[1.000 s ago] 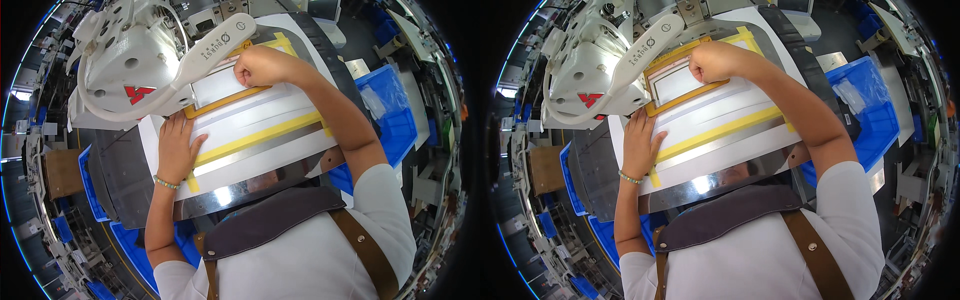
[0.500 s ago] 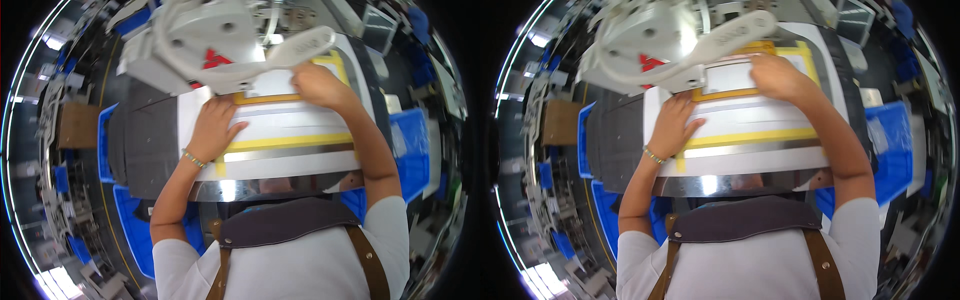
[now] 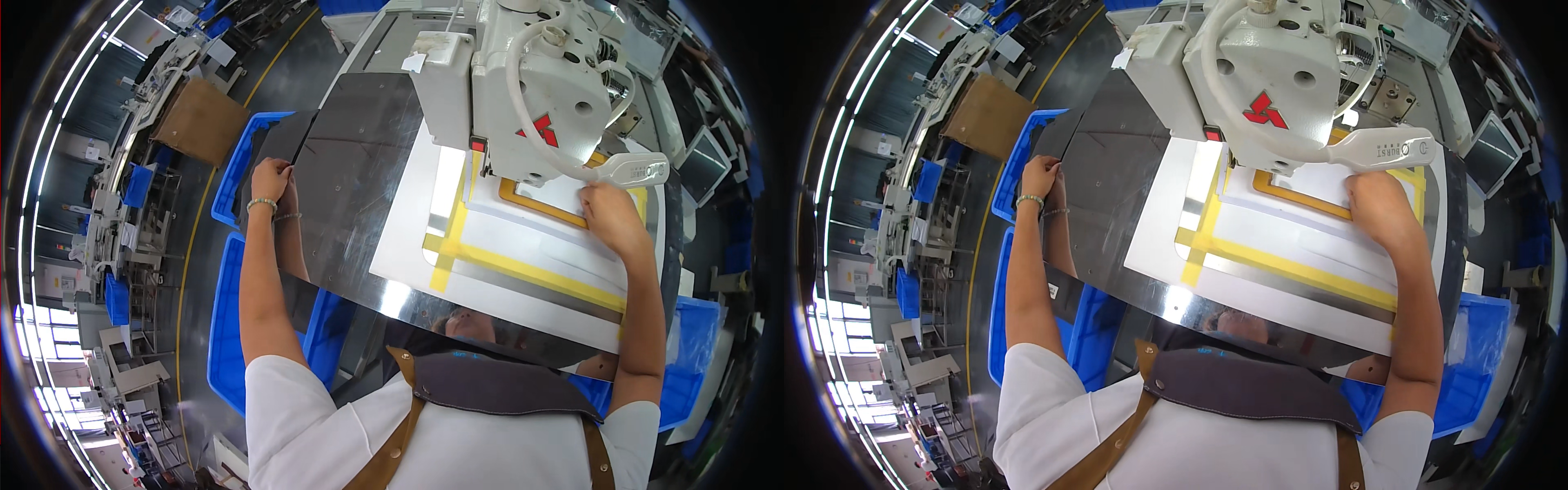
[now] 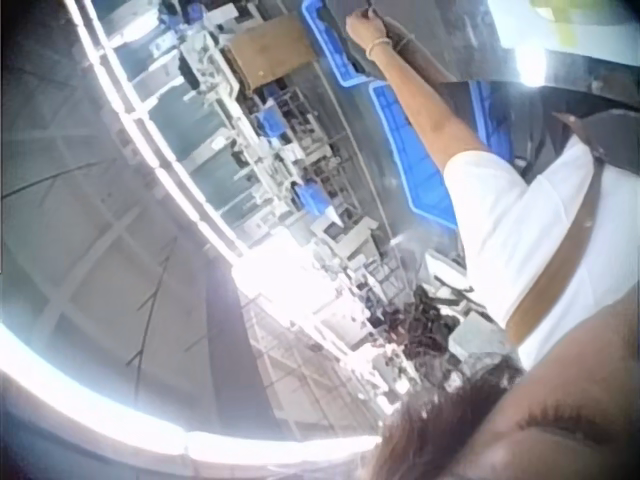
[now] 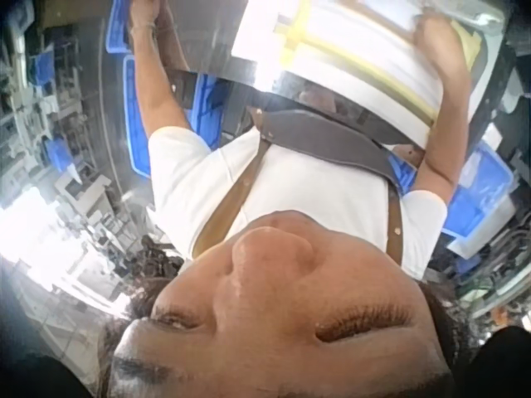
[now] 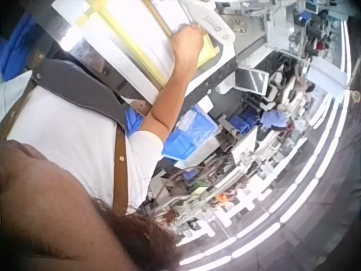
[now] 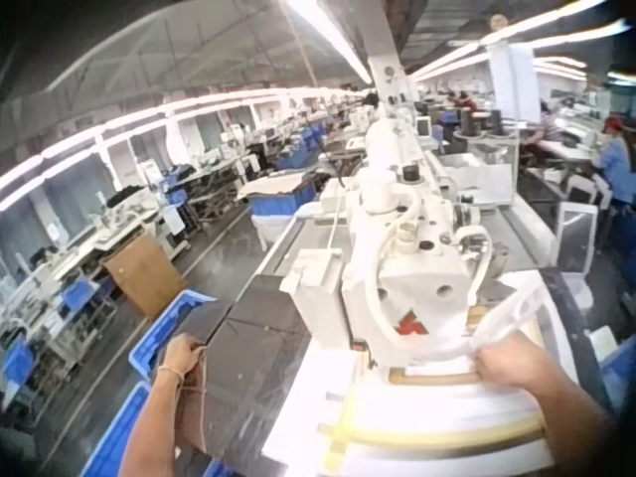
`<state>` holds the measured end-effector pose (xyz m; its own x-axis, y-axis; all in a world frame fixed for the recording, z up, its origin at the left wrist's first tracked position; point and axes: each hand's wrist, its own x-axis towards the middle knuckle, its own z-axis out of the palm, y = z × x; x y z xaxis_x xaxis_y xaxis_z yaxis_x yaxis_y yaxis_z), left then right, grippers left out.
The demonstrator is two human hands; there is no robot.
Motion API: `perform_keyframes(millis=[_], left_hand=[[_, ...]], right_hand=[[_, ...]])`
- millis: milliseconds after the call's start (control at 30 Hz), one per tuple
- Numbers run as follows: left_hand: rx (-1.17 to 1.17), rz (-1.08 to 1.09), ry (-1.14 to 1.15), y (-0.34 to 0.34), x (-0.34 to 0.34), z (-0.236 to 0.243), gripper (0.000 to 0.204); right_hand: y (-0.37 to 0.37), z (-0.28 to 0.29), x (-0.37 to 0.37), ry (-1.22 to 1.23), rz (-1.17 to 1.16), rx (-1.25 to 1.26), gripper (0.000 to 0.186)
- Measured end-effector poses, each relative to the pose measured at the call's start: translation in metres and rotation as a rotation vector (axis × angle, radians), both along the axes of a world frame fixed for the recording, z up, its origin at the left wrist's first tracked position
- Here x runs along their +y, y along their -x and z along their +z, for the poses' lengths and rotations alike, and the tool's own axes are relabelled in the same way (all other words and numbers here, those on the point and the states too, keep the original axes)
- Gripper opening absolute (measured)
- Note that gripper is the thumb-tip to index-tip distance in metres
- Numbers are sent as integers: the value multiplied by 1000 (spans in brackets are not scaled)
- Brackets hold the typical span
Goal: The person places fabric pieces and labels into a sewing machine template, operates the machine to stitch the labels onto the fabric, and places the completed pieces into a storage bin.
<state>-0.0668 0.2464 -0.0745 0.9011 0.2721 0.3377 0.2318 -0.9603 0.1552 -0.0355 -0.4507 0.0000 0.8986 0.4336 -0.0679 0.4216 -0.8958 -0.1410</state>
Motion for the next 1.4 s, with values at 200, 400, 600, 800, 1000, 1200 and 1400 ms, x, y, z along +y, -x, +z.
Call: perform_keyframes(millis=[200, 400, 600, 800, 1000, 1200, 1400], left_hand=[[-106, 112, 514, -4, 38, -35, 22], [-146, 200, 761, -14, 41, -21, 24], [-428, -99, 310, -4, -62, 29, 15], [-177, -780, 44, 67, -216, 64, 10], [-107, -783, 8, 95, -259, 43, 24], [-98, -719, 28, 115, -230, 47, 24], [-94, -697, 6, 128, -199, 49, 21]], right_hand=[[-1, 8, 3, 4, -6, 14, 15], [8, 23, 2, -223, 13, -35, 12], [41, 53, 20, -376, 344, 2, 11], [66, 37, 74, -282, 574, -34, 34], [60, -42, 130, -93, 620, -439, 53], [58, -41, 145, -146, 514, -557, 49], [52, -50, 137, -163, 574, -575, 12]])
